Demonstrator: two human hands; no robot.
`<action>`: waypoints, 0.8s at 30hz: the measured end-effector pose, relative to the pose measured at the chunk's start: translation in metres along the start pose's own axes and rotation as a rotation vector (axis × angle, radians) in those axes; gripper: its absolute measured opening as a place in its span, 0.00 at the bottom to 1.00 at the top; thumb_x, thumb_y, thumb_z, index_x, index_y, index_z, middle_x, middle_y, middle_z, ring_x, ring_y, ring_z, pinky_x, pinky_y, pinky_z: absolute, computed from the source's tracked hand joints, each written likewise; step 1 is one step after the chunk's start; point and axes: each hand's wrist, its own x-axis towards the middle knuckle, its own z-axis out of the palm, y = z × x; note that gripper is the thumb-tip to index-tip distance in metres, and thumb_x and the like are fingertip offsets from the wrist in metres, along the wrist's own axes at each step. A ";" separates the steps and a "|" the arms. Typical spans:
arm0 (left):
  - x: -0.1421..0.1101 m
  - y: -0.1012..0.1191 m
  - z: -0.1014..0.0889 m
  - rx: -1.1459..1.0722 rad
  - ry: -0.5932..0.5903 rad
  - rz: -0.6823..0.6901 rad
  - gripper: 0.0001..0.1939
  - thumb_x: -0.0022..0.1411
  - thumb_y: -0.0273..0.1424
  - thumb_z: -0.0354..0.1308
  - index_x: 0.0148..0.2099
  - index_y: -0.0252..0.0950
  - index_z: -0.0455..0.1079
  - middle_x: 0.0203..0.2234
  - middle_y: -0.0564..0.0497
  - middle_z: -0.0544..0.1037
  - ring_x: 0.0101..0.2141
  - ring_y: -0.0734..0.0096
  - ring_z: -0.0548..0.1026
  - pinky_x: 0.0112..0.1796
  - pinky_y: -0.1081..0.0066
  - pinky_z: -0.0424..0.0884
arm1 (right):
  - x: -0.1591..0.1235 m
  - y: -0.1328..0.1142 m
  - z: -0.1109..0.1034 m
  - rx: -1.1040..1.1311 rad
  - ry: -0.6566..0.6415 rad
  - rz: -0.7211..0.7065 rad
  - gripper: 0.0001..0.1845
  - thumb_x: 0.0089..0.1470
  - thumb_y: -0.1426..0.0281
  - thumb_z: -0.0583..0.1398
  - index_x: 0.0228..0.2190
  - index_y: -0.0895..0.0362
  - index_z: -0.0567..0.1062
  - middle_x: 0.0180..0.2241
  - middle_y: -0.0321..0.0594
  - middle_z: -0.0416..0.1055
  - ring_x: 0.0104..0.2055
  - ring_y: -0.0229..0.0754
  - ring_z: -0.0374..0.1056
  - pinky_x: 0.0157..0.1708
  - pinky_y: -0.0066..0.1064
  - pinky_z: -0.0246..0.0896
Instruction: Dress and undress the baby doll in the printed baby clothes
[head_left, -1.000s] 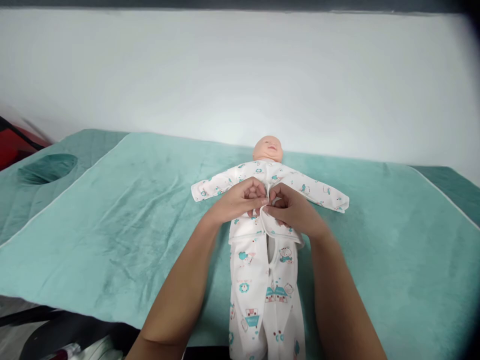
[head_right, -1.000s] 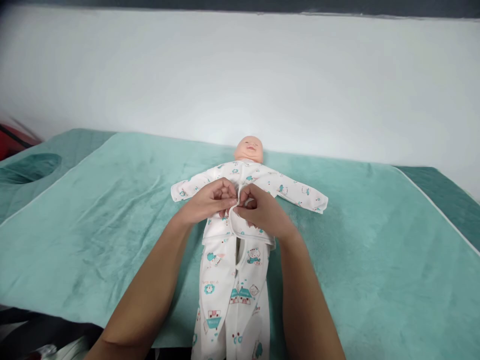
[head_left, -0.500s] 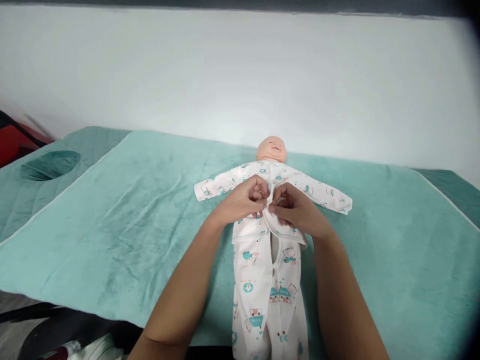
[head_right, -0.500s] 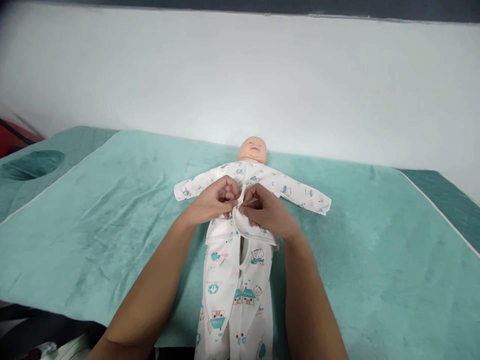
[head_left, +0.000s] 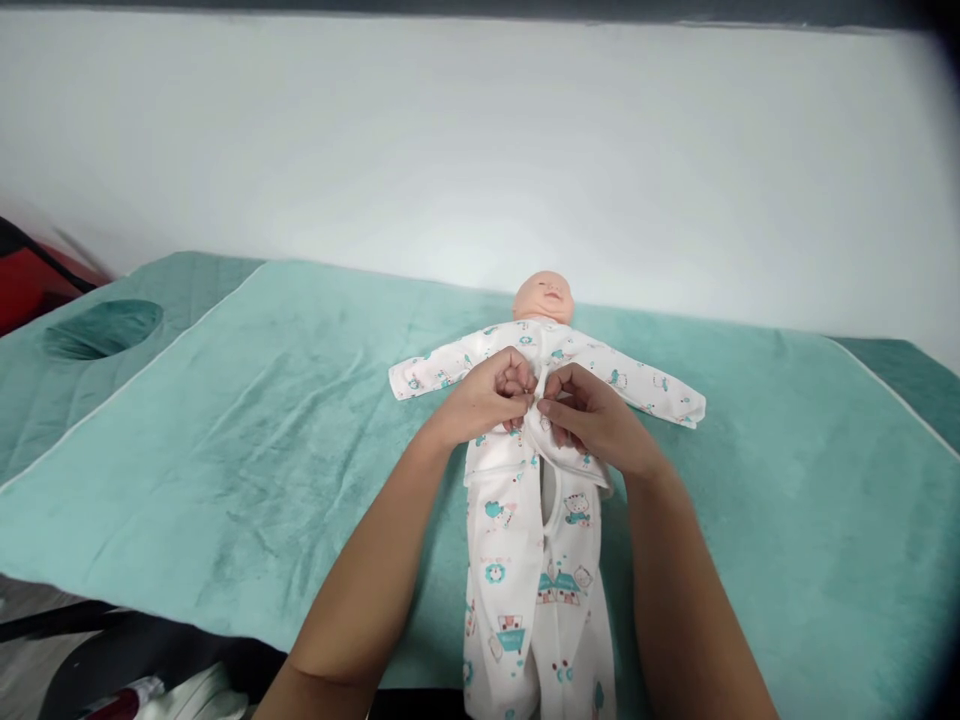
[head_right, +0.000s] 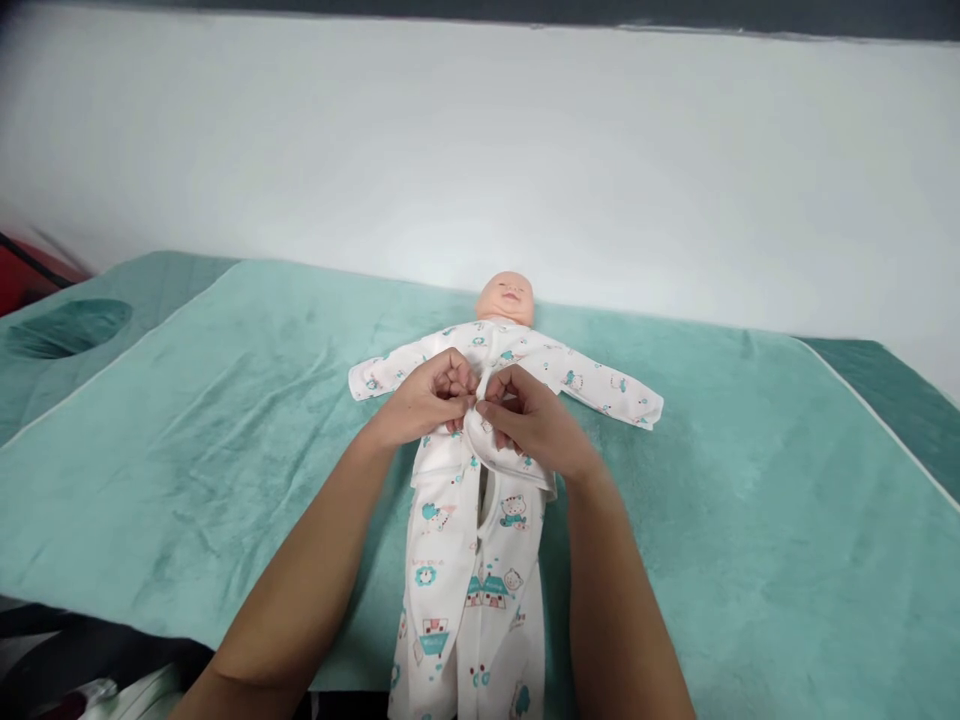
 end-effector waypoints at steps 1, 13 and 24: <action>0.000 0.000 0.000 0.002 0.003 0.003 0.11 0.51 0.22 0.56 0.37 0.38 0.60 0.19 0.62 0.66 0.18 0.83 0.66 0.19 0.81 0.63 | 0.000 0.000 0.000 0.005 0.005 -0.002 0.09 0.58 0.63 0.61 0.35 0.53 0.65 0.16 0.26 0.64 0.15 0.30 0.55 0.14 0.22 0.47; 0.001 -0.001 -0.001 -0.069 -0.005 0.021 0.11 0.52 0.24 0.61 0.36 0.37 0.62 0.24 0.59 0.70 0.18 0.84 0.68 0.19 0.80 0.65 | 0.001 0.003 0.002 0.020 0.036 -0.014 0.12 0.58 0.61 0.61 0.36 0.53 0.65 0.22 0.26 0.62 0.18 0.31 0.63 0.13 0.22 0.49; 0.001 -0.002 -0.007 -0.123 -0.116 0.037 0.10 0.59 0.30 0.61 0.42 0.36 0.65 0.23 0.57 0.72 0.20 0.79 0.71 0.22 0.78 0.67 | 0.002 0.006 -0.002 0.041 -0.022 -0.039 0.11 0.58 0.64 0.62 0.39 0.52 0.66 0.28 0.29 0.65 0.21 0.30 0.64 0.14 0.22 0.51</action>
